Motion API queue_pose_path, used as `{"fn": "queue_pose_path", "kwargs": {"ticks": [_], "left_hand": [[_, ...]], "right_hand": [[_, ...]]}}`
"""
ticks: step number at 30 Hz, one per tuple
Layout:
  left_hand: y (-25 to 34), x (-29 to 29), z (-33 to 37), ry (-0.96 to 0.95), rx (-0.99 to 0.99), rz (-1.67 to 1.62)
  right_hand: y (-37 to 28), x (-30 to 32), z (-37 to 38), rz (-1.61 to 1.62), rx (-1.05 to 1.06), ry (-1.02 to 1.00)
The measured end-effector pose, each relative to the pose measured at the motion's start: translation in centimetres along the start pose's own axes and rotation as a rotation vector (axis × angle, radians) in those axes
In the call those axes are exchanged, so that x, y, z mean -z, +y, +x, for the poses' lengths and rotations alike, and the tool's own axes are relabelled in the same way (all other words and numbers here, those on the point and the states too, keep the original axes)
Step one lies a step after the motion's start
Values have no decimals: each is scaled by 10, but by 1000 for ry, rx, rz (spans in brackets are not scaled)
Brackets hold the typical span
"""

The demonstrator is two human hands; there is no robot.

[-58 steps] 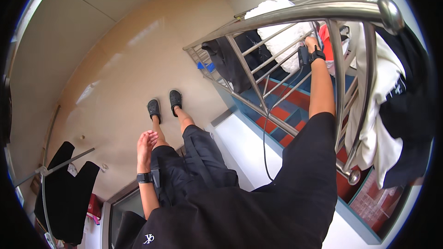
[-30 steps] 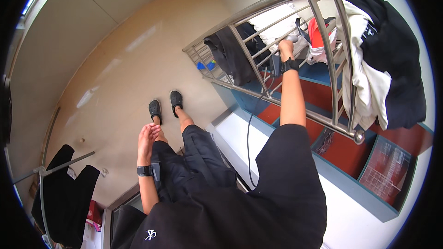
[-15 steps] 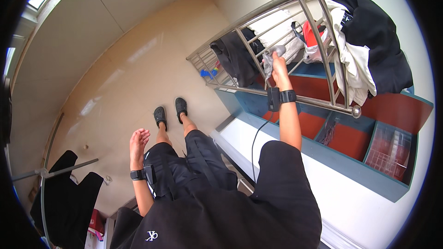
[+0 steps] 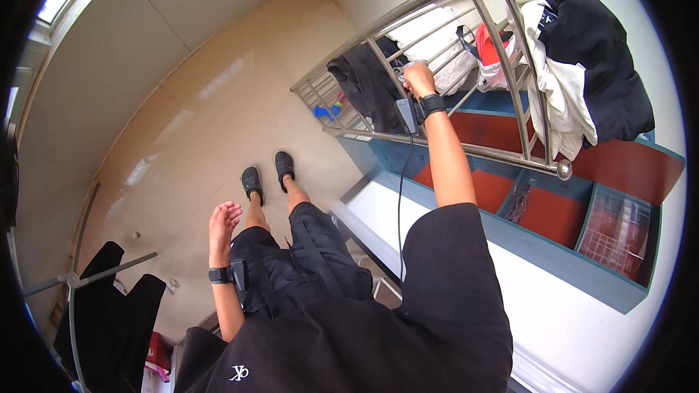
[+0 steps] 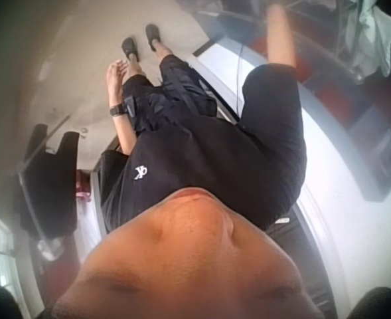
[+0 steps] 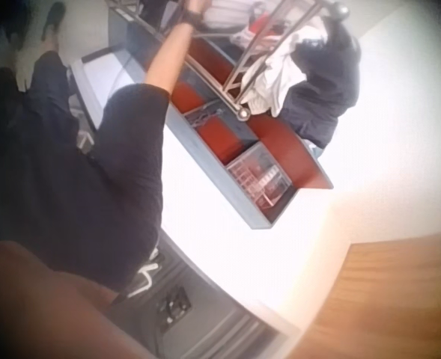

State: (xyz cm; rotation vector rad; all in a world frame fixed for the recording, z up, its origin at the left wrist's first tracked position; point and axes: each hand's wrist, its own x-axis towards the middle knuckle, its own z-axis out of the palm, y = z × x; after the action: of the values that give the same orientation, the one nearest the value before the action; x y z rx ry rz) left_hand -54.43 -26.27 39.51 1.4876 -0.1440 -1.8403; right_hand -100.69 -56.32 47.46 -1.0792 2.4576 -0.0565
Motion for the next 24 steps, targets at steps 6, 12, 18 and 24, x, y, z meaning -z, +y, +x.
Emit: {"fn": "queue_pose_path", "kwargs": {"ticks": [6,12,18,24], "left_hand": [[0,-8,2,26,5,16],[5,-20,8,89,28,14],[1,-42,21,137,50,-28],[-12,-71,43,160,113,-82]], "right_hand": [[1,6,27,-128,-22,76],[31,26,110,-191,4,38],[48,56,188,-372,4,101],[65,81,264,-614,89,223]]}}
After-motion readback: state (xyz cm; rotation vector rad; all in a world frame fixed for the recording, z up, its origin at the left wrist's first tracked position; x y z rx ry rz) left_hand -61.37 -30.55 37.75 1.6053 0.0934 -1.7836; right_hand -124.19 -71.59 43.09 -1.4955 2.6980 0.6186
